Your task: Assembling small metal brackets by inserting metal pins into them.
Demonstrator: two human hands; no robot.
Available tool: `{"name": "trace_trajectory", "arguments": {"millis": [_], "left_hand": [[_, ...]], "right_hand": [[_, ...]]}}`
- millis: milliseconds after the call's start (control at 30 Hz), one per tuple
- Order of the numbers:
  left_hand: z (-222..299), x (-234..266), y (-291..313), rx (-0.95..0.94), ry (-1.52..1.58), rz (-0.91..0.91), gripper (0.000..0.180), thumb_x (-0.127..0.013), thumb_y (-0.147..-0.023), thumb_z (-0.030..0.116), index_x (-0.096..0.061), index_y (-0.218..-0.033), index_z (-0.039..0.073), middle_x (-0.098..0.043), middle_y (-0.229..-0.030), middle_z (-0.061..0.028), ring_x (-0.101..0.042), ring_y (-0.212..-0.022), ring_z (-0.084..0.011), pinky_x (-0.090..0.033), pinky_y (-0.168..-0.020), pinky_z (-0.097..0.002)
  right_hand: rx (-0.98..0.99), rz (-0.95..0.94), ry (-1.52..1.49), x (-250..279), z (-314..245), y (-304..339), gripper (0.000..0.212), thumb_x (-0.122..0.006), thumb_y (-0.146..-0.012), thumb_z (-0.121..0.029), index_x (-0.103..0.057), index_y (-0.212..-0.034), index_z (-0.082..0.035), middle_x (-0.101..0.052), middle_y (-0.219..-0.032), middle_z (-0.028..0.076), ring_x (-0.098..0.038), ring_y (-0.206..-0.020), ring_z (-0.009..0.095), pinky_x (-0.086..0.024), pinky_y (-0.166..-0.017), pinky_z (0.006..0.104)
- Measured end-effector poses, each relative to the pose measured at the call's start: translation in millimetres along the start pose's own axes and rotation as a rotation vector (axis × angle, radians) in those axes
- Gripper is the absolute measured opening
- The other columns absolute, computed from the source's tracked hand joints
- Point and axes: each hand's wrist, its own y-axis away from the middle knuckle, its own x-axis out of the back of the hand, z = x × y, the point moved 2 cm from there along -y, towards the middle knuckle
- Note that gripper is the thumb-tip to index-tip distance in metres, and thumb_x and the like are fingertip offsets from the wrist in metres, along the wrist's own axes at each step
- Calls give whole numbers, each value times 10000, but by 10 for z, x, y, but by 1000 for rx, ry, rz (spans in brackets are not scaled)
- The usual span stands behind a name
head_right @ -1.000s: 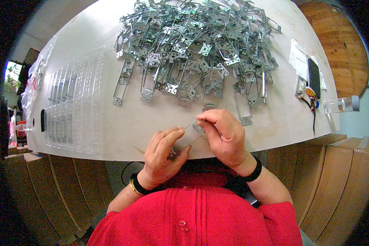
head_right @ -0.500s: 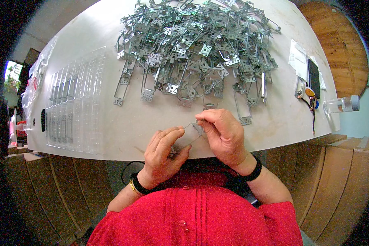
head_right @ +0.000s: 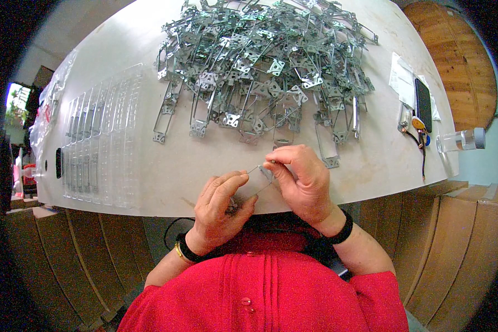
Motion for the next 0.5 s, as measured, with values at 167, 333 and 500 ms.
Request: {"name": "trace_trajectory", "arguments": {"millis": [167, 333, 500], "left_hand": [[-3, 0, 4, 12, 3, 8, 557, -886, -763, 10, -659, -1271, 2, -728, -1217, -197, -713, -985, -339, -581, -851, -400], [3, -4, -9, -12, -8, 8, 561, -884, -761, 0, -659, -1276, 5, -731, -1215, -189, -712, -971, -321, -579, -834, -388], [-19, -31, 56, 99, 20, 80, 555, -874, -766, -12, -661, -1278, 14, -735, -1203, -164, -686, -893, -260, -568, -762, -348]], "right_hand": [[105, -13, 46, 3, -39, -53, 208, -786, -912, 5, -728, -1097, -69, -747, -1048, 108, -712, -962, 298, -563, -848, 375], [111, 38, -31, 18, -31, -37, 207, -788, -914, 5, -715, -1096, -61, -740, -1043, 104, -708, -953, 296, -564, -853, 372], [34, 94, -92, 34, -13, 10, 203, -787, -918, 11, -704, -1093, -48, -730, -1030, 107, -712, -946, 283, -559, -860, 357]]}}
